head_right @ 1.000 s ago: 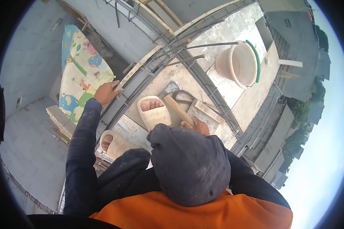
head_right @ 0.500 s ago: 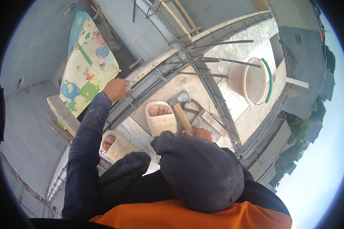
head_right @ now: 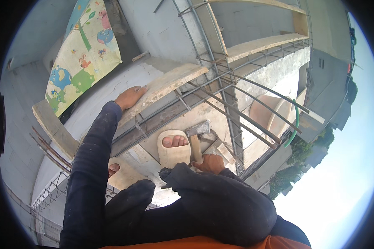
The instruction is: The person constructs a wooden formwork for concrete by placing a wood plank against a rebar structure and securing it with nails using a hammer.
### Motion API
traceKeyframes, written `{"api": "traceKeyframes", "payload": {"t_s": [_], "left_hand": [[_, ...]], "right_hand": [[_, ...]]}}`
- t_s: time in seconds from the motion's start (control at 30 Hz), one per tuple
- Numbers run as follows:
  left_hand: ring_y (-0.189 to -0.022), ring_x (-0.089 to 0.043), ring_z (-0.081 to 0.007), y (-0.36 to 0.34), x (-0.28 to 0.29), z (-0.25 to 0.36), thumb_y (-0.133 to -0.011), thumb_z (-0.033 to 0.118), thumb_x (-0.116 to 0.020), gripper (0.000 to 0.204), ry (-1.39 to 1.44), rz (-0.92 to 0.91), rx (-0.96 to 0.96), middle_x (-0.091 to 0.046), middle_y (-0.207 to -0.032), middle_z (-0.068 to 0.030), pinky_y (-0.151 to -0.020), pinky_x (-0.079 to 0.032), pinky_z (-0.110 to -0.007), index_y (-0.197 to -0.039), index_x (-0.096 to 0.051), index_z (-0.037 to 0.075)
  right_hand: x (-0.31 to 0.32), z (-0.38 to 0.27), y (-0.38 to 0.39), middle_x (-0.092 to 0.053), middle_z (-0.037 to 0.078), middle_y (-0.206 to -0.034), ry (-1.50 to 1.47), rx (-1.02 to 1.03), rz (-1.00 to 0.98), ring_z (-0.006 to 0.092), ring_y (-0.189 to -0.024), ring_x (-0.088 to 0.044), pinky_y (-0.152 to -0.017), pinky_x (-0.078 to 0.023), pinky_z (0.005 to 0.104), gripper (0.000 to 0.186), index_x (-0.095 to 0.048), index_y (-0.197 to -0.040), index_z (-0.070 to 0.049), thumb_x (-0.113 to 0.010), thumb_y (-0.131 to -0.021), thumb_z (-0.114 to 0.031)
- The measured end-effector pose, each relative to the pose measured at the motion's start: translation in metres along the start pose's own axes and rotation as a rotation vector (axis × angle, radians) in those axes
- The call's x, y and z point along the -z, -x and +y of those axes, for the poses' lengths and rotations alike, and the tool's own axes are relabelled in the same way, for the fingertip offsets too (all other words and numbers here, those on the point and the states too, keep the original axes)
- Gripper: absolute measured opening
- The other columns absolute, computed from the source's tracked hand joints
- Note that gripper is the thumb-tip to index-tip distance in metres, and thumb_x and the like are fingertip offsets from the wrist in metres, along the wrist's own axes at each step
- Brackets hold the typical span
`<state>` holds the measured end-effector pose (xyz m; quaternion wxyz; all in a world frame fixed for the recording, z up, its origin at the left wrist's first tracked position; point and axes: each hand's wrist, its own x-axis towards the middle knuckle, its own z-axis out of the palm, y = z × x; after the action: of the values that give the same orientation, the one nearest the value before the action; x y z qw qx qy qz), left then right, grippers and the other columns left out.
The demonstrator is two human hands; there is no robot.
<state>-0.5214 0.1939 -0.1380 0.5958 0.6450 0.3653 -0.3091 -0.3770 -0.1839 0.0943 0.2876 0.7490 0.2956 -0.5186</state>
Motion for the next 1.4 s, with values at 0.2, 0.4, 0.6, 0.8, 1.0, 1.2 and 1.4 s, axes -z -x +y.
{"api": "traceKeyframes", "payload": {"t_s": [0.2, 0.4, 0.6, 0.8, 1.0, 1.2, 1.4], "left_hand": [[-0.147, -0.048, -0.0408, -0.025, -0.008, 0.019, -0.096, 0.075, -0.044, 0.100, 0.137, -0.044, 0.028, -0.050, -0.156, -0.0296, -0.123, -0.035, -0.043, -0.155, -0.047, -0.006], [-0.145, -0.051, -0.0404, -0.039, -0.016, 0.017, -0.095, 0.074, -0.048, 0.098, 0.161, 0.003, 0.045, -0.055, -0.151, -0.0307, -0.122, -0.036, -0.042, -0.150, -0.052, -0.007], [-0.143, -0.052, -0.0394, -0.023, -0.013, 0.021, -0.094, 0.075, -0.047, 0.096, 0.110, -0.030, 0.075, -0.054, -0.154, -0.0245, -0.120, -0.041, -0.048, -0.157, -0.047, 0.002], [-0.135, -0.059, -0.0400, 0.039, 0.002, 0.022, -0.095, 0.074, -0.047, 0.090, 0.044, -0.041, 0.005, -0.061, -0.146, -0.0246, -0.113, -0.047, -0.049, -0.146, -0.059, 0.000], [-0.128, -0.064, -0.0405, 0.137, 0.023, -0.016, -0.093, 0.070, -0.057, 0.088, -0.079, 0.000, -0.094, -0.067, -0.137, -0.0243, -0.107, -0.051, -0.048, -0.144, -0.061, -0.001], [-0.131, -0.062, -0.0403, 0.177, 0.019, -0.051, -0.094, 0.069, -0.059, 0.086, -0.210, 0.117, -0.097, -0.063, -0.144, -0.0229, -0.110, -0.049, -0.048, -0.147, -0.058, 0.001], [-0.129, -0.064, -0.0382, 0.189, -0.002, -0.080, -0.092, 0.077, -0.057, 0.091, -0.140, 0.337, -0.070, -0.066, -0.140, -0.0225, -0.110, -0.049, -0.044, -0.145, -0.062, 0.003]], "right_hand": [[0.017, -0.008, -0.019, -0.076, 0.023, -0.083, 0.154, -0.014, -0.126, 0.0397, -0.082, -0.076, -0.076, -0.059, 0.0483, 0.085, -0.079, -0.088, 0.003, -0.067, -0.081, -0.080], [0.024, -0.004, -0.030, -0.075, 0.026, -0.082, 0.141, -0.011, -0.147, 0.0405, -0.082, -0.076, -0.078, -0.059, 0.0471, 0.088, -0.077, -0.083, 0.007, -0.071, -0.075, -0.081], [0.033, -0.022, -0.011, -0.077, 0.027, -0.098, 0.068, -0.155, -0.155, 0.0418, -0.095, -0.076, -0.086, -0.059, 0.0489, 0.072, -0.081, -0.097, 0.003, -0.073, -0.078, -0.066], [-0.027, 0.087, 0.008, -0.074, 0.019, -0.090, -0.520, -0.123, 0.243, 0.0318, -0.085, -0.074, -0.082, -0.057, 0.0455, 0.042, -0.071, -0.107, -0.001, -0.082, -0.080, -0.031], [0.047, 0.040, 0.044, -0.061, 0.007, -0.079, -0.581, 0.182, 0.322, 0.0176, -0.072, -0.060, -0.066, -0.049, 0.0364, 0.042, -0.063, -0.107, -0.003, -0.078, -0.090, -0.039], [0.197, -0.119, 0.031, -0.053, 0.003, -0.080, -0.640, 0.293, 0.328, 0.0086, -0.064, -0.050, -0.056, -0.043, 0.0253, 0.048, -0.057, -0.132, -0.003, -0.060, -0.105, -0.042], [0.322, -0.259, -0.069, -0.074, 0.028, -0.109, 0.250, 0.561, 0.531, 0.0413, -0.105, -0.072, -0.100, -0.053, 0.0470, 0.060, -0.054, -0.152, -0.006, -0.055, -0.104, -0.044]]}}
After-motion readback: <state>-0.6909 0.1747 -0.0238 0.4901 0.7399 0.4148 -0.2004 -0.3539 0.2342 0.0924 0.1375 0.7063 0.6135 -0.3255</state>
